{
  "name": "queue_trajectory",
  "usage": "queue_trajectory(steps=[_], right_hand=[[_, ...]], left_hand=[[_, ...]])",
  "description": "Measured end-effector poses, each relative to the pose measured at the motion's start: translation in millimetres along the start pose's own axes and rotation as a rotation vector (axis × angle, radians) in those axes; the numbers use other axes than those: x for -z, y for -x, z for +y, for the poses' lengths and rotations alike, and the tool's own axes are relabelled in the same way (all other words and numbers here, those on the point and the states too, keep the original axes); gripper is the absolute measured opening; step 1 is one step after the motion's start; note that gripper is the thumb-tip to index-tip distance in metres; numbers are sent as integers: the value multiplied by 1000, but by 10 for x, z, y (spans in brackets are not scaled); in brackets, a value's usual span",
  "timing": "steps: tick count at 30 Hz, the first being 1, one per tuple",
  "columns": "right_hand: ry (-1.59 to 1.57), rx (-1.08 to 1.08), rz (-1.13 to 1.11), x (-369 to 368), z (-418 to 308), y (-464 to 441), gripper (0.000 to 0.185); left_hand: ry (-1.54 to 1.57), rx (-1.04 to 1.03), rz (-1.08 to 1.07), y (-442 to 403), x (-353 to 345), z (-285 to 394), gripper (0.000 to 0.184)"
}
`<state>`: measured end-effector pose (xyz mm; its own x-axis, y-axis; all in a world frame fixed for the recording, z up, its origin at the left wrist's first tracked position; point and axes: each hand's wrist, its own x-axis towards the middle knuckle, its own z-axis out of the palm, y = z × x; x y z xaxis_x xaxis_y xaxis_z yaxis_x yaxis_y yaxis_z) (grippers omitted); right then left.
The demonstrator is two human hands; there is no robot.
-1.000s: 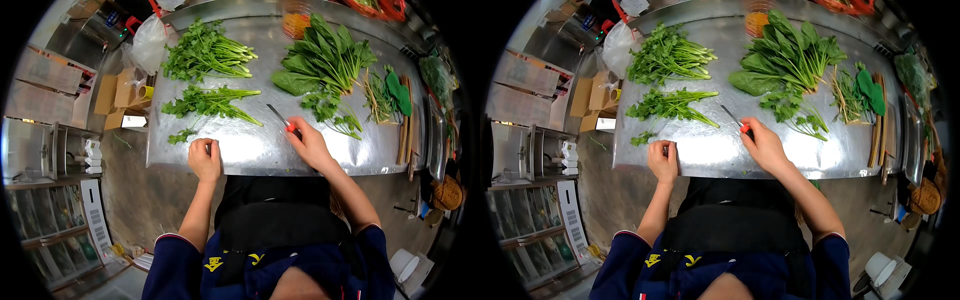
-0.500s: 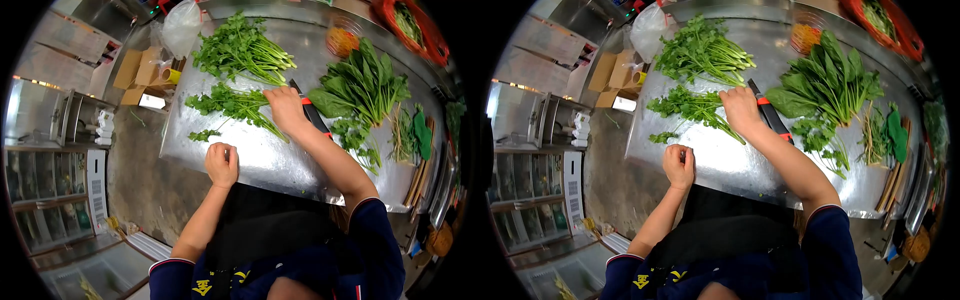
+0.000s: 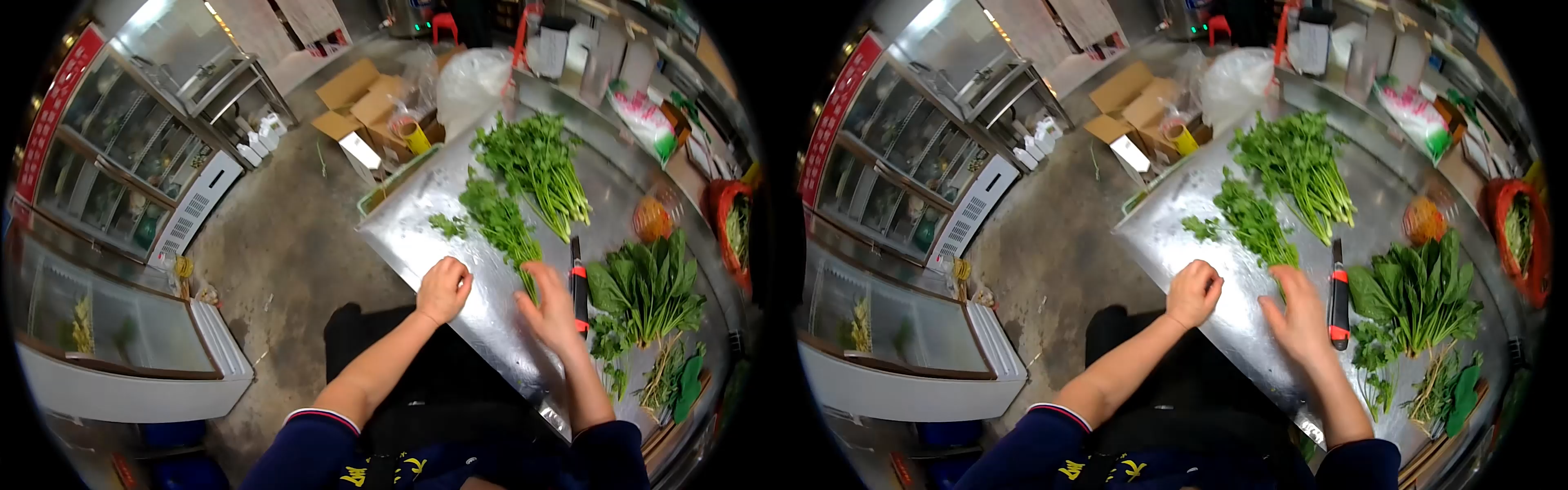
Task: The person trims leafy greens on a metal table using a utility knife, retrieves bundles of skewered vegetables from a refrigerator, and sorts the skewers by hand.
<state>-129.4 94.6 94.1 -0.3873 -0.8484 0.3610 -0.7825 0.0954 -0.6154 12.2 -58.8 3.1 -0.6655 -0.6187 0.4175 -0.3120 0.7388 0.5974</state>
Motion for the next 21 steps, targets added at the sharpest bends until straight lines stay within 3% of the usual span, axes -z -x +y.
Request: queue_trajectory(steps=[3,5,6,7,9,10,11,12,13,15,17,21], right_hand=[[-349,-86,-14,-420,-532,138,32],[-558,-167,54,-710,-954,216,27],[-509,-141,48,-836,-1077,192,26],[-464,-137,28,-980,-1187,200,25],[-317,-24,-68,-1286,-1406,36,19],[-244,-3,-135,-1411,-1578,-74,20],[-119,147,-156,-1639,-1558,-192,23],[-61,220,-204,-1801,-1589,-296,26],[-56,184,-259,-2020,-1536,-380,29],[141,354,-269,-2323,-1552,-576,42],[329,362,-266,-2511,-1369,-699,50],[491,446,-276,-2538,-1105,-880,66]], left_hand=[[74,-86,66,54,126,-100,8],[477,182,22,236,381,-122,9],[683,321,81,366,593,-165,13],[574,262,154,473,1151,-95,12],[649,115,242,699,2434,171,15],[458,-145,374,817,3069,332,23],[438,-193,348,1052,3628,457,26],[303,-260,441,1279,4016,596,15],[198,-365,498,1485,4352,695,16],[53,-589,529,1733,4712,802,17],[-46,-695,535,1825,4859,762,18],[-163,-648,588,1797,4937,259,22]])
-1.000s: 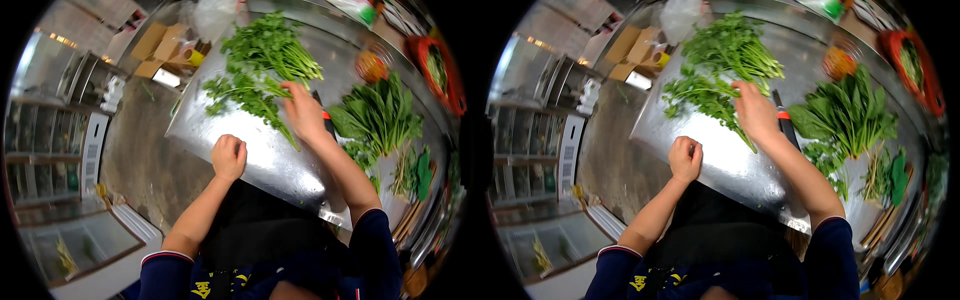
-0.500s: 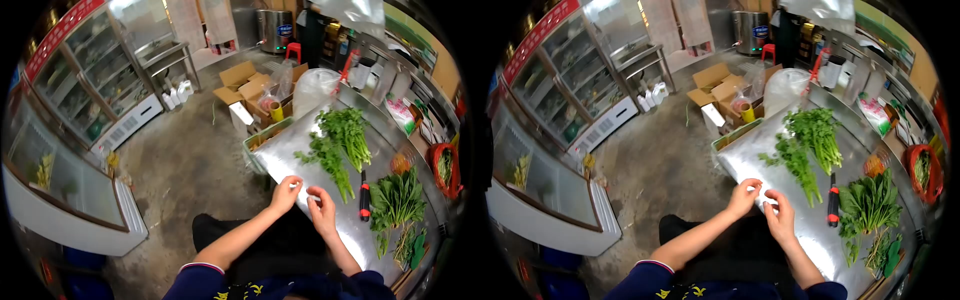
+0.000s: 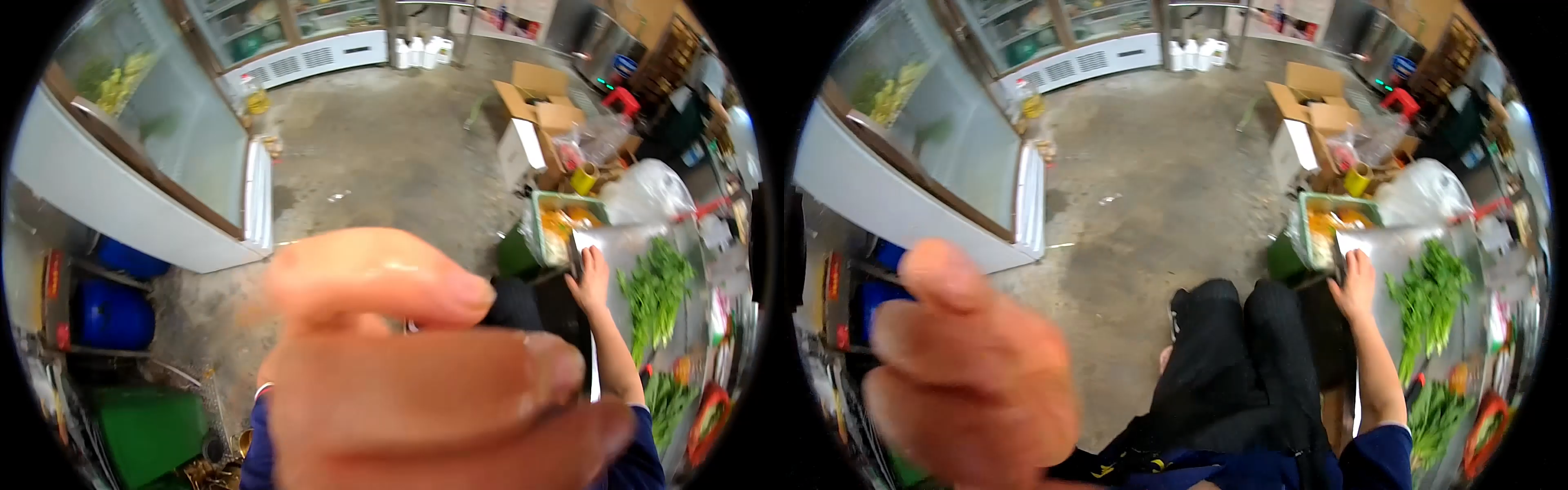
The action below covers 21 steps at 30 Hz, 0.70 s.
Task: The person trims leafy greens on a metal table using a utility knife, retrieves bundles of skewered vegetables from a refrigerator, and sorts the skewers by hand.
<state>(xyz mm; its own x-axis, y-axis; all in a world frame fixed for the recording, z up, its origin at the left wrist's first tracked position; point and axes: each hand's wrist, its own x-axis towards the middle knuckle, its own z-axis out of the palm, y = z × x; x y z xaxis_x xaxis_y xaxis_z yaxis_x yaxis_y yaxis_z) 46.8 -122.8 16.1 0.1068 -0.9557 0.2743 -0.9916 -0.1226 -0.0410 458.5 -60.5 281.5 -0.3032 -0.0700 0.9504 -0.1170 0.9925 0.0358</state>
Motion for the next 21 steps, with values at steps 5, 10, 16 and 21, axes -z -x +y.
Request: queue_trajectory(steps=[5,10,16,21], right_hand=[[-53,-27,16,96,-129,-49,68],[10,-13,-134,58,49,-205,64],[96,-23,-102,182,6,-408,55],[275,92,93,-502,547,20,40]], left_hand=[[-182,487,-363,753,-488,-1579,26],[-459,816,-692,1601,-360,-2863,35],[-631,1414,-828,1794,292,-2417,35],[-779,1917,-954,1376,1116,-1424,37]])
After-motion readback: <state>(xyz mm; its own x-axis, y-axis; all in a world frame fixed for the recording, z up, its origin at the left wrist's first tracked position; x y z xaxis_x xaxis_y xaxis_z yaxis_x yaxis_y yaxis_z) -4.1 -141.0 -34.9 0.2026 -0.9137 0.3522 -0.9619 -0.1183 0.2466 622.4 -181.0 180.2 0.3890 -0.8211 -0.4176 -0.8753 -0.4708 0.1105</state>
